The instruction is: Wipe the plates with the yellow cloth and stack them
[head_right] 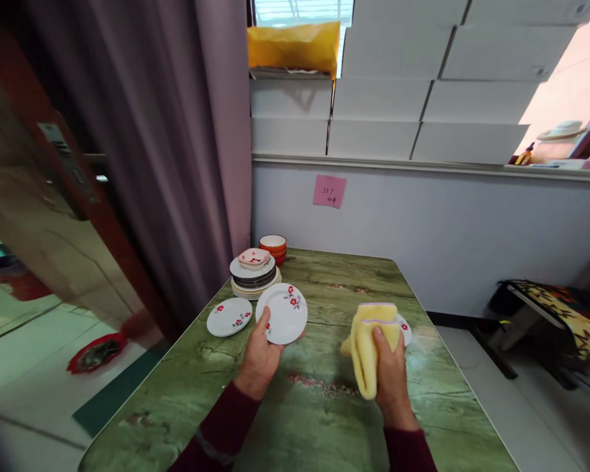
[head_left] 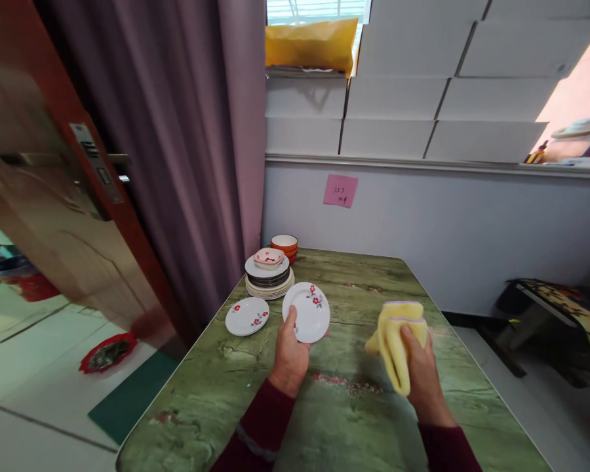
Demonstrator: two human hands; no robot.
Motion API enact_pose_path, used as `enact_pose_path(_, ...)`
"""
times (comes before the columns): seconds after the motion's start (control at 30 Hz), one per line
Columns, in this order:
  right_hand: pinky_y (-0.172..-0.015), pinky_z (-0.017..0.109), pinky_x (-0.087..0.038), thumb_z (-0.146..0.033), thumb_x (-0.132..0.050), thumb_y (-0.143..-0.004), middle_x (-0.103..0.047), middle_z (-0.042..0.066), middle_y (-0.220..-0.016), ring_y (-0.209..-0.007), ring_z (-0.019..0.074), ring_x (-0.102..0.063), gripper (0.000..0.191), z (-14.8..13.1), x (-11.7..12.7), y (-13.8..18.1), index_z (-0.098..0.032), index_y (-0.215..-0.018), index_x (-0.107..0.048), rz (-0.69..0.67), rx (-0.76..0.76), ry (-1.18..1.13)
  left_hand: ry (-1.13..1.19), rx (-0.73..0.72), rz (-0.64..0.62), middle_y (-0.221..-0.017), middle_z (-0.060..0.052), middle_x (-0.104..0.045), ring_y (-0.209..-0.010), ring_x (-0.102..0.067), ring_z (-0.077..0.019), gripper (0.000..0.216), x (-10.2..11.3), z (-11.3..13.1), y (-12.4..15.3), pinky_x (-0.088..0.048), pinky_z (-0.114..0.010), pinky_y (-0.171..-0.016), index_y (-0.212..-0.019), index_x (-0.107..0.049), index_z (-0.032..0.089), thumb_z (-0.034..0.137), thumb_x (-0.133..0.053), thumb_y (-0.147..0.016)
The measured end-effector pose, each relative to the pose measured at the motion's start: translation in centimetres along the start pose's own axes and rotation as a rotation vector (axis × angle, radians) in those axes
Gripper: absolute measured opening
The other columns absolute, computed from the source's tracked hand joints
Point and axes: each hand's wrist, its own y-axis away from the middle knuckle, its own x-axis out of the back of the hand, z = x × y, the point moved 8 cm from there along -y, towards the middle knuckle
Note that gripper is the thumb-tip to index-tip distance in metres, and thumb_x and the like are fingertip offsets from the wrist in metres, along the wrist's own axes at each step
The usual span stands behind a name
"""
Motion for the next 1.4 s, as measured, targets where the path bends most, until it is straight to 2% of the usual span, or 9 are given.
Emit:
enact_pose_path(0.13, -0.076, 0.039, -0.057, -0.054, -0.065, -0.08, -0.072, 0.008, -0.111, -0.09, 0.0282, -0.07, 0.06, -2.7, -5.5, 4.3, -0.022, -0.13, -0.057, -0.594, -0.177, 0.017, 0.005, 0.164, -0.125, -0.112, -0.013, -0.075, -0.107, -0.07, -0.0282, 0.043, -1.2, -3.2, 1.0, -0.055, -0.043, -0.096, -0.127, -0.064, 0.013, 0.038, -0.06, -0.093)
enact_pose_path(0.2, -0.083, 0.041, -0.056, -0.044, -0.071, -0.076, -0.07, 0.009, -0.118, -0.099, 0.0295, -0.067, 0.058, -4.6, -8.4, 5.8, -0.021, -0.128, -0.06, -0.743, 0.027, 0.255, -0.003, 0.293, -0.265, -0.11, -0.014, -0.076, -0.11, -0.069, -0.0301, 0.043, -2.6, -5.4, 2.3, -0.053, -0.042, -0.099, -0.123, -0.067, 0.011, 0.038, -0.063, -0.09)
enact_pose_path(0.37, -0.096, 0.048, -0.049, -0.023, -0.064, -0.082, -0.062, 0.013, -0.127, -0.113, 0.0313, -0.059, 0.053, -8.1, -9.7, 4.9, -0.02, -0.134, -0.054, -0.185, 0.714, 0.828, 0.013, 0.224, -0.287, -0.108, -0.009, -0.076, -0.107, -0.07, -0.0237, 0.035, -3.7, -6.6, 4.4, -0.053, -0.036, -0.099, -0.122, -0.067, 0.017, 0.036, -0.057, -0.094)
enact_pose_path(0.5, -0.098, 0.042, -0.048, -0.018, -0.049, -0.095, -0.059, 0.011, -0.136, -0.12, 0.0279, -0.057, 0.037, -7.4, -10.7, 7.1, -0.026, -0.129, -0.062, -0.158, 0.999, 1.025, 0.032, 0.196, -0.279, -0.118, -0.009, -0.074, -0.113, -0.067, -0.0215, 0.04, -4.0, -5.7, 4.6, -0.049, -0.033, -0.103, -0.126, -0.065, 0.018, 0.043, -0.051, -0.098)
enact_pose_path(0.7, -0.094, 0.047, -0.052, -0.043, -0.06, -0.091, -0.052, 0.016, -0.14, -0.123, 0.0344, -0.053, 0.053, -6.1, -10.0, 11.4, -0.021, -0.139, -0.054, -0.307, 0.992, 1.054, -0.017, 0.306, -0.346, -0.118, -0.015, -0.073, -0.118, -0.065, -0.0276, 0.061, -4.2, -5.0, 4.4, -0.047, -0.039, -0.107, -0.123, -0.067, 0.01, 0.057, -0.04, -0.098)
enact_pose_path(0.9, -0.092, 0.042, -0.051, -0.023, -0.056, -0.094, -0.055, 0.01, -0.137, -0.112, 0.0286, -0.059, 0.037, -8.3, -11.7, 10.3, -0.031, -0.129, -0.063, -0.342, 1.196, 1.044, -0.14, 0.215, -0.367, -0.122, -0.012, -0.072, -0.115, -0.067, -0.0252, 0.051, -3.4, -5.1, 4.9, -0.05, -0.034, -0.103, -0.126, -0.067, 0.015, 0.053, -0.055, -0.093)
enact_pose_path(1.07, -0.094, 0.046, -0.051, -0.018, -0.055, -0.091, -0.056, 0.012, -0.136, -0.115, 0.0314, -0.057, 0.041, -8.2, -9.9, 6.9, -0.026, -0.13, -0.062, -0.148, 1.063, 1.08, -0.169, 0.076, -0.347, -0.118, -0.013, -0.074, -0.116, -0.066, -0.027, 0.049, -3.3, -3.3, 4.5, -0.051, -0.038, -0.101, -0.126, -0.067, 0.016, 0.05, -0.062, -0.091)
enact_pose_path(1.27, -0.097, 0.043, -0.051, -0.016, -0.055, -0.088, -0.055, 0.01, -0.136, -0.12, 0.028, -0.056, 0.046, -6.2, -10.7, 12.1, -0.028, -0.132, -0.058, -0.406, 1.05, 0.952, -0.121, 0.255, -0.402, -0.115, -0.017, -0.074, -0.113, -0.068, -0.0288, 0.058, -3.8, -3.9, 4.4, -0.052, -0.037, -0.101, -0.118, -0.071, 0.01, 0.058, -0.049, -0.094)
enact_pose_path(1.4, -0.101, 0.041, -0.049, -0.015, -0.055, -0.088, -0.057, 0.008, -0.135, -0.122, 0.0263, -0.055, 0.041, -7.9, -12.0, 10.5, -0.028, -0.127, -0.061, -0.38, 1.064, 0.907, -0.117, 0.188, -0.413, -0.124, -0.014, -0.071, -0.119, -0.064, -0.0252, 0.053, -4.1, -4.0, 4.8, -0.049, -0.034, -0.105, -0.126, -0.067, 0.014, 0.054, -0.052, -0.095)
